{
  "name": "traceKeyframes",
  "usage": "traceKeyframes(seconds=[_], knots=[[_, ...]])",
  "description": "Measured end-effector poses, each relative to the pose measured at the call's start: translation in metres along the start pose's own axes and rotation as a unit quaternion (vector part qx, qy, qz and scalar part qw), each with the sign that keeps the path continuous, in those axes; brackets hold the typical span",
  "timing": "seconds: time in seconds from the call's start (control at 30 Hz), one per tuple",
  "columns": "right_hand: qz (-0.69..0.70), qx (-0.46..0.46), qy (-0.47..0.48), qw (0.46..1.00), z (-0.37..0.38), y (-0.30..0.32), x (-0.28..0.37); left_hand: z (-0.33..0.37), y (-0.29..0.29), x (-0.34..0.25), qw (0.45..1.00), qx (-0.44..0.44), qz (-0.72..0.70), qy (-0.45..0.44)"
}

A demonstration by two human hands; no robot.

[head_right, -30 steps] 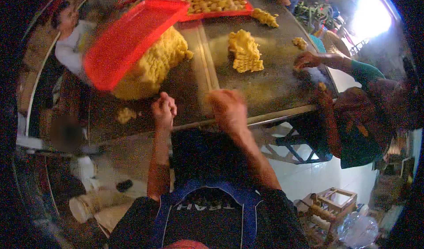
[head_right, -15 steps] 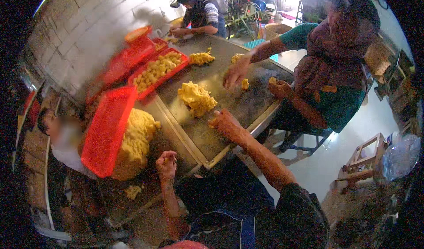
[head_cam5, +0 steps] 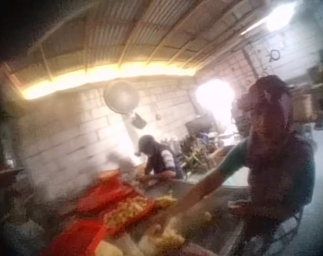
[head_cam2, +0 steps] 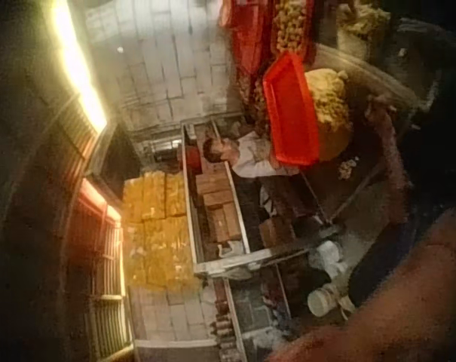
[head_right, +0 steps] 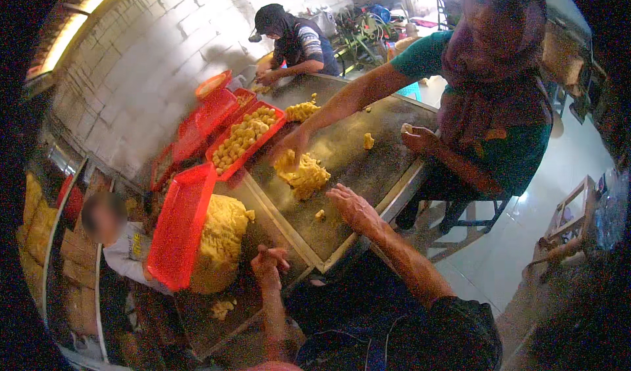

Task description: Rolling and portioning dough balls on a metal table for pastries.

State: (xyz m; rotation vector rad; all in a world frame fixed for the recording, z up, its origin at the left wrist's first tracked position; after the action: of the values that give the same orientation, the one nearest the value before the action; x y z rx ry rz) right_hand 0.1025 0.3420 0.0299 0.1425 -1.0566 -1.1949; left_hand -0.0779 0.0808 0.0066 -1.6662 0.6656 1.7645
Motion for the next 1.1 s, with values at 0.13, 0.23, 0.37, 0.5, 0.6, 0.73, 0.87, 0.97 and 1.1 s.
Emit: traceKeyframes(seconds=[0.13,0.23,0.37,0.5,0.6,0.73,0.87,0.97,1.1], knots=[[0.016,0.003,-0.026,1.000,-0.003,0.008,0.010,0.008,0.007,0.011,0.980,0.125,-0.085,-0.132],[0.031,-0.009,-0.041,0.999,-0.009,0.007,0.004,-0.011,-0.038,-0.046,0.905,-0.004,0.339,-0.255],[0.015,-0.027,-0.047,0.998,-0.013,0.014,0.008,-0.005,-0.025,-0.045,0.940,-0.047,0.296,-0.165],[0.051,-0.036,-0.128,0.990,-0.005,0.020,0.005,-0.003,-0.032,-0.065,0.869,-0.048,0.463,-0.170],[0.117,-0.043,-0.159,0.979,-0.008,0.011,-0.010,0.007,-0.033,-0.072,0.906,-0.033,0.411,-0.095],[0.092,-0.046,-0.176,0.979,-0.008,0.019,-0.009,0.021,-0.038,-0.079,0.899,0.079,0.430,-0.034],[0.100,-0.076,-0.220,0.967,-0.006,0.031,0.012,0.056,-0.024,-0.079,0.864,-0.113,0.479,-0.102],[0.127,-0.093,-0.227,0.961,-0.010,0.033,0.019,0.049,-0.039,-0.029,0.606,-0.220,0.742,-0.181],[0.109,-0.135,-0.174,0.969,-0.017,0.026,0.005,0.037,0.004,-0.013,0.918,-0.176,0.292,-0.204]])
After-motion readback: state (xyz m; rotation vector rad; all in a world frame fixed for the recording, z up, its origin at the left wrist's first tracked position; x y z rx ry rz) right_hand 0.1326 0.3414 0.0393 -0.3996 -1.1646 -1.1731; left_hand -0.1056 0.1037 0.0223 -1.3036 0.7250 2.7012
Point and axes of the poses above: each hand's wrist, its own z-axis towards the middle knuckle, its own y-axis out of the back of the hand, x = y × z, the point moved 7 cm from there along z, towards the middle knuckle, and after that the axes turned 1 degree about x, right-handed, at the moved point
